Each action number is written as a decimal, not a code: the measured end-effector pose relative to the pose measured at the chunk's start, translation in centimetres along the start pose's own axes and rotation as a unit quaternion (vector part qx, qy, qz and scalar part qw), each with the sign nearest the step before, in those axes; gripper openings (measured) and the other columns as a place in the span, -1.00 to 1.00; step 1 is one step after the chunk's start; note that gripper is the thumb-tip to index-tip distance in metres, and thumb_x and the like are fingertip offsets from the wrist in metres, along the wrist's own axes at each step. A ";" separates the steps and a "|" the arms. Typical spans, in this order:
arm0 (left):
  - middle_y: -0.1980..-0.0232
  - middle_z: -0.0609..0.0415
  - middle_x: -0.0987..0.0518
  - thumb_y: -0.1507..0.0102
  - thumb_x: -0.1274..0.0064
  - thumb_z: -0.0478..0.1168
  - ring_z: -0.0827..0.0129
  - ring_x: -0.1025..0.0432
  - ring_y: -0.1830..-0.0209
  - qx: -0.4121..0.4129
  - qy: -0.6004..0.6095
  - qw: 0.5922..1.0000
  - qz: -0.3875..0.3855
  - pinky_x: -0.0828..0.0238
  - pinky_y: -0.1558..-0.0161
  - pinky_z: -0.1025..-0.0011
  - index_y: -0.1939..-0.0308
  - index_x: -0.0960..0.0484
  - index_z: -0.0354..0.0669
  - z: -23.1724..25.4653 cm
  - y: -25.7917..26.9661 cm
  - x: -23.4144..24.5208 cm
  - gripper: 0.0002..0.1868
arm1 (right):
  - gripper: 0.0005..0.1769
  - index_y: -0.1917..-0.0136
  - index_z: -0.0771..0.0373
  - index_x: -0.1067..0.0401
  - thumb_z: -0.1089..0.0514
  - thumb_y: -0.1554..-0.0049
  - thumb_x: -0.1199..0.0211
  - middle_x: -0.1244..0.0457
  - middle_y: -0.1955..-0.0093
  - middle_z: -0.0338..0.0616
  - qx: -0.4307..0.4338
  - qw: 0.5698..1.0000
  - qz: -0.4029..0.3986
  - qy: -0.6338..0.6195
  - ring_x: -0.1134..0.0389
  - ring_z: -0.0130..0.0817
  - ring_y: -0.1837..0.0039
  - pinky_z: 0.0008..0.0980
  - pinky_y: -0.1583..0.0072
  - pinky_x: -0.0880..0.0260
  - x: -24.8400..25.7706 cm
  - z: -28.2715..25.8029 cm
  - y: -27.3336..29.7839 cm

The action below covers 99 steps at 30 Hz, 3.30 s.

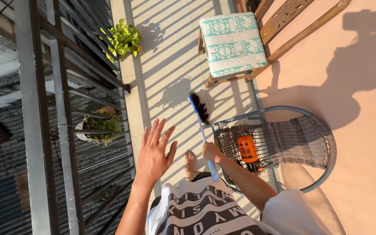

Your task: Sweeping the floor inside a house and on a balcony using a broom.

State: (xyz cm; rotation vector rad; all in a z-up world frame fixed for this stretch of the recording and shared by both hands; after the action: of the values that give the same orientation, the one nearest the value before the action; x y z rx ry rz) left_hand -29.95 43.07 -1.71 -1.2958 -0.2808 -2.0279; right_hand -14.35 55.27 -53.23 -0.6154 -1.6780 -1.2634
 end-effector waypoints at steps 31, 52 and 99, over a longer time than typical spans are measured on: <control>-0.41 -0.15 -0.41 -0.29 -0.05 -0.17 -0.03 -0.22 -0.49 0.077 0.063 0.995 0.000 -0.10 -0.42 -0.02 -0.27 -0.52 -0.13 -15.7 -13.2 3.1 -0.55 | -0.49 -0.15 0.55 -0.38 0.14 -0.04 -0.33 -0.33 0.00 0.39 -0.240 0.830 -0.057 -0.500 -0.42 0.16 -0.13 -0.12 -0.18 -0.41 17.6 6.9 -11.3; -0.39 -0.19 -0.43 -0.28 -0.03 -0.23 -0.05 -0.24 -0.48 0.161 0.077 0.983 0.032 -0.12 -0.43 0.00 -0.28 -0.49 -0.15 -27.1 -19.7 6.5 -0.54 | -0.73 0.13 0.48 -0.41 0.16 -0.06 -0.26 -0.36 0.26 0.32 -0.334 0.870 0.107 -0.346 -0.45 0.18 0.15 -0.07 0.13 -0.48 19.1 28.8 -22.4; -0.34 -0.16 -0.47 -0.23 -0.07 -0.23 -0.07 -0.32 -0.40 0.106 0.069 0.992 0.010 -0.21 -0.36 0.05 -0.23 -0.54 -0.18 -44.6 -79.7 2.2 -0.54 | -0.88 0.13 0.21 -0.39 0.16 -0.22 -0.24 -0.20 0.38 -0.24 -0.231 0.403 -0.086 -0.881 -0.14 -0.56 0.46 -0.47 0.44 -0.09 33.7 69.1 -59.0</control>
State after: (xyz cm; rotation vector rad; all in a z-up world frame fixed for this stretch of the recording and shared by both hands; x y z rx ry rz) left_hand -114.70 76.90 -6.51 -1.0200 -0.4049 -1.9987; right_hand -102.94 94.41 -54.95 -2.9672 -2.8741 -0.9074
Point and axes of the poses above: each hand's wrist, its own y-axis away from the middle knuckle, its own x-axis out of the back of the hand, z = x × y, the point moved 10 cm from there along -y, towards the middle knuckle
